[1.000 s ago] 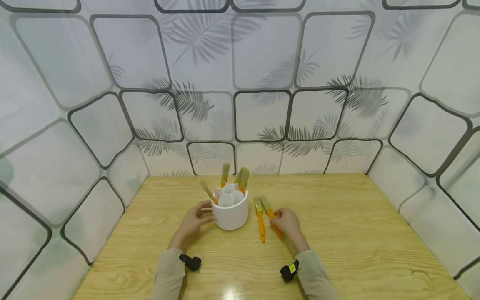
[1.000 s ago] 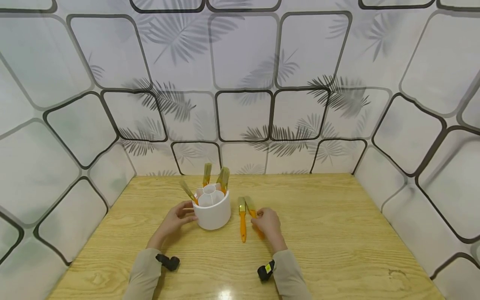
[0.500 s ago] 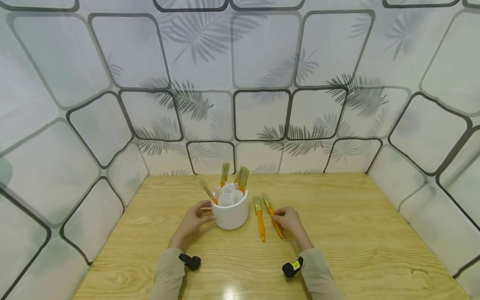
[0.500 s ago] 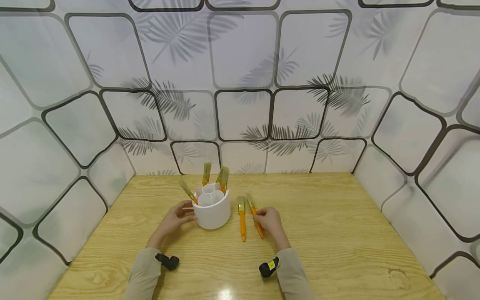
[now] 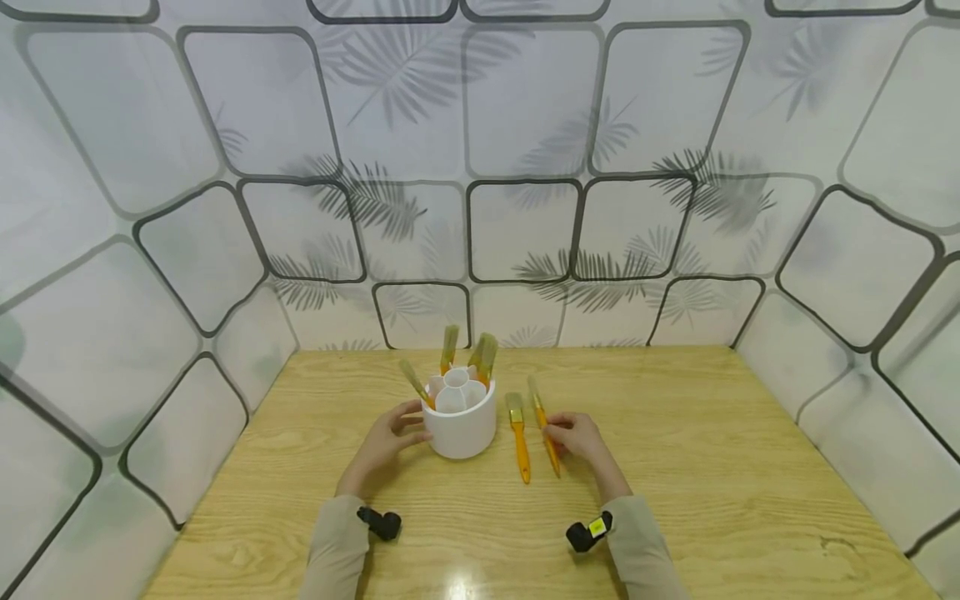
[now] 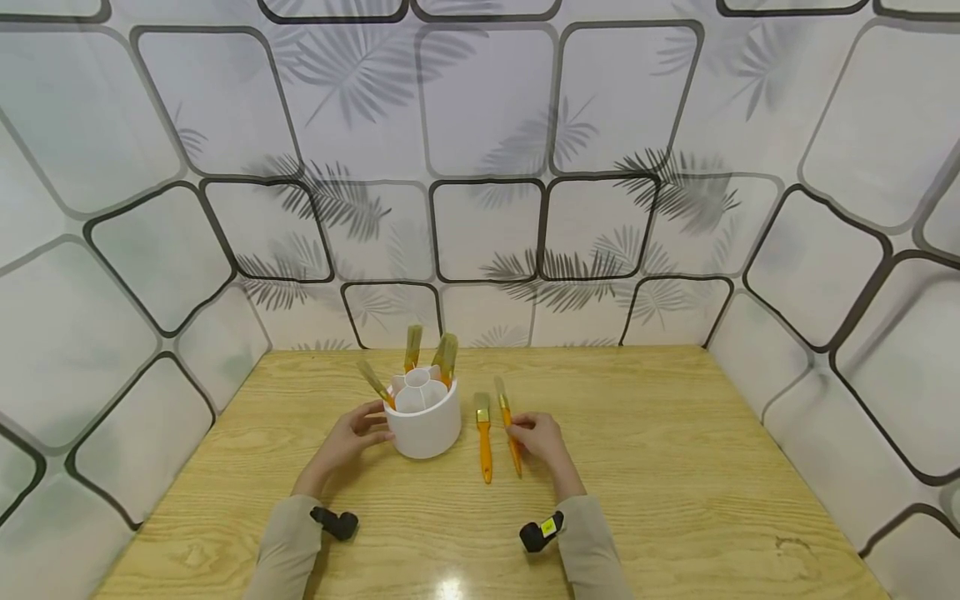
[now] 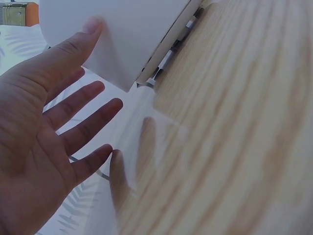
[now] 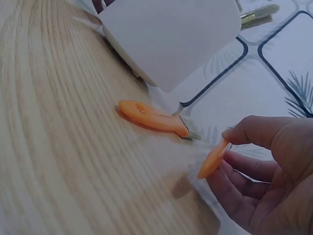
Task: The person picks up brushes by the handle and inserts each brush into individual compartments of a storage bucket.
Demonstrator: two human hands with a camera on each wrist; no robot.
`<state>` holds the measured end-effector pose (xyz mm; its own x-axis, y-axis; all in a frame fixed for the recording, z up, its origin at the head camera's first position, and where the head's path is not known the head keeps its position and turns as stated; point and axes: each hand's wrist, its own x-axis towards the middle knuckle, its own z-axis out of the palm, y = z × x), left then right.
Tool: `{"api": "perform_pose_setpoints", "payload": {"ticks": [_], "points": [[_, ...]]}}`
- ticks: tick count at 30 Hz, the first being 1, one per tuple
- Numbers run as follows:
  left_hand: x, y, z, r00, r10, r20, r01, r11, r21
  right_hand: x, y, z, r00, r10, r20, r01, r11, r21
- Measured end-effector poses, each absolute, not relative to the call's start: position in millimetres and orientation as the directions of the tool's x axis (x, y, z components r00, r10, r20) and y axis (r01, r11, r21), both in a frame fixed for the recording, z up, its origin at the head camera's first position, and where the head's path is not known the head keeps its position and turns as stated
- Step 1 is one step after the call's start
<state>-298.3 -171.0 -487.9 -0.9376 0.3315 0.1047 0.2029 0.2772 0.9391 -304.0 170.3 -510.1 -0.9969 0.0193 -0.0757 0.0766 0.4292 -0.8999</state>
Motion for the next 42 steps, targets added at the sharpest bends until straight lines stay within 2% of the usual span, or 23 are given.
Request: {"api": "perform_pose_setpoints", "payload": {"ticks": [15, 20, 27, 35, 42], "points": [[-298.8, -170.9, -489.3, -0.934, 0.338, 0.114, 0.211, 0.267, 0.94, -304.1, 171.2, -508.2, -0.997, 0.019, -0.076, 0.078, 0.34, -0.937], [-307.0, -173.2, -503.5, -0.934, 0.323, 0.15, 0.24, 0.26, 0.935, -304.1, 170.7, -506.4, -0.998, 0.007, -0.069, 0.068, 0.305, -0.95], [-317.3, -177.1, -519.9, -0.953, 0.273, 0.131, 0.208, 0.277, 0.938, -303.2, 166.5, -501.4, -0.999, -0.012, -0.044, 0.04, 0.237, -0.971], [-315.3, -177.7, -515.5, -0.946, 0.294, 0.134, 0.217, 0.268, 0.939, -303.4, 163.1, -495.4, -0.999, 0.008, -0.036, 0.037, 0.208, -0.977], [-300.0, -173.0, -491.5, -0.937, 0.322, 0.133, 0.225, 0.266, 0.937, -304.1, 162.2, -493.1, -1.0, 0.009, -0.028, 0.029, 0.193, -0.981]]}}
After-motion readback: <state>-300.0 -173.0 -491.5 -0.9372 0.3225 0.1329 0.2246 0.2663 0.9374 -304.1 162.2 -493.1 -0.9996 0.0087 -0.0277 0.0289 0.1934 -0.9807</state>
